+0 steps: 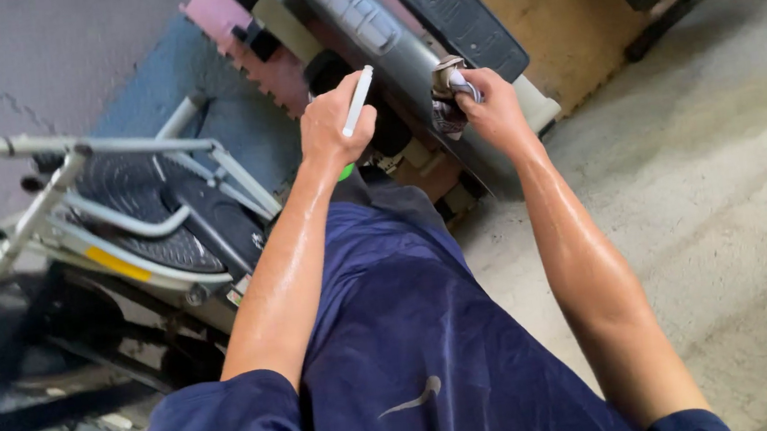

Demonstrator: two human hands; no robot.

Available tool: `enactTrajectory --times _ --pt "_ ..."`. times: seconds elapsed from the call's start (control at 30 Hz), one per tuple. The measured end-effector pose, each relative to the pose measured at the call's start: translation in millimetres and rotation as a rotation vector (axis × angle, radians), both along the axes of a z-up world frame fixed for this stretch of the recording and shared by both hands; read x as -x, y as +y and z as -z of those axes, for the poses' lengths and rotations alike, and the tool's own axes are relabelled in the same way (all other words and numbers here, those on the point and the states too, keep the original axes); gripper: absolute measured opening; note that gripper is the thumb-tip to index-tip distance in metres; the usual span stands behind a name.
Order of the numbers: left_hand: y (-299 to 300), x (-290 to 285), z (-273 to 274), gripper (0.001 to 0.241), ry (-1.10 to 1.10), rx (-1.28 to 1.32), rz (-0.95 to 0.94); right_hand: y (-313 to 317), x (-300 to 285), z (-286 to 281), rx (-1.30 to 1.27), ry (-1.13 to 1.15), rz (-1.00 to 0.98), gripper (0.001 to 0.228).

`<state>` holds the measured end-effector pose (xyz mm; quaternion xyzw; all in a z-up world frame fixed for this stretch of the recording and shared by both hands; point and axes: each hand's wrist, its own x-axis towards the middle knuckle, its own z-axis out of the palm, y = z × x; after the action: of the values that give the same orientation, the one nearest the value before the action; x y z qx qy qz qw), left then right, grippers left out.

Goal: Wiping down an elliptical machine with a spray bottle and cloth.

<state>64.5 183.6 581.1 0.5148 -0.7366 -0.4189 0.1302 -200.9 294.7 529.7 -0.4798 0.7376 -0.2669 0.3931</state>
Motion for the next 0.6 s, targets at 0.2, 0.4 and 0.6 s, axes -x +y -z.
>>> enactTrajectory --times 0.2,0.4,0.6 --pt "41.8 -42.6 11.3 0.048 0.088 -0.059 -0.124 -0.3 -30.8 3.8 0.024 0.032 -0.169 0.035" --pt "66.1 -79.8 21.3 0.048 0.099 -0.138 -0.226 -6.3 -67.6 -5.6 -0.042 0.085 -0.221 0.030" --pt "83.8 -100.0 46.2 0.043 0.197 -0.162 -0.283 -1.7 -71.5 14.5 0.151 0.361 -0.289 0.030"
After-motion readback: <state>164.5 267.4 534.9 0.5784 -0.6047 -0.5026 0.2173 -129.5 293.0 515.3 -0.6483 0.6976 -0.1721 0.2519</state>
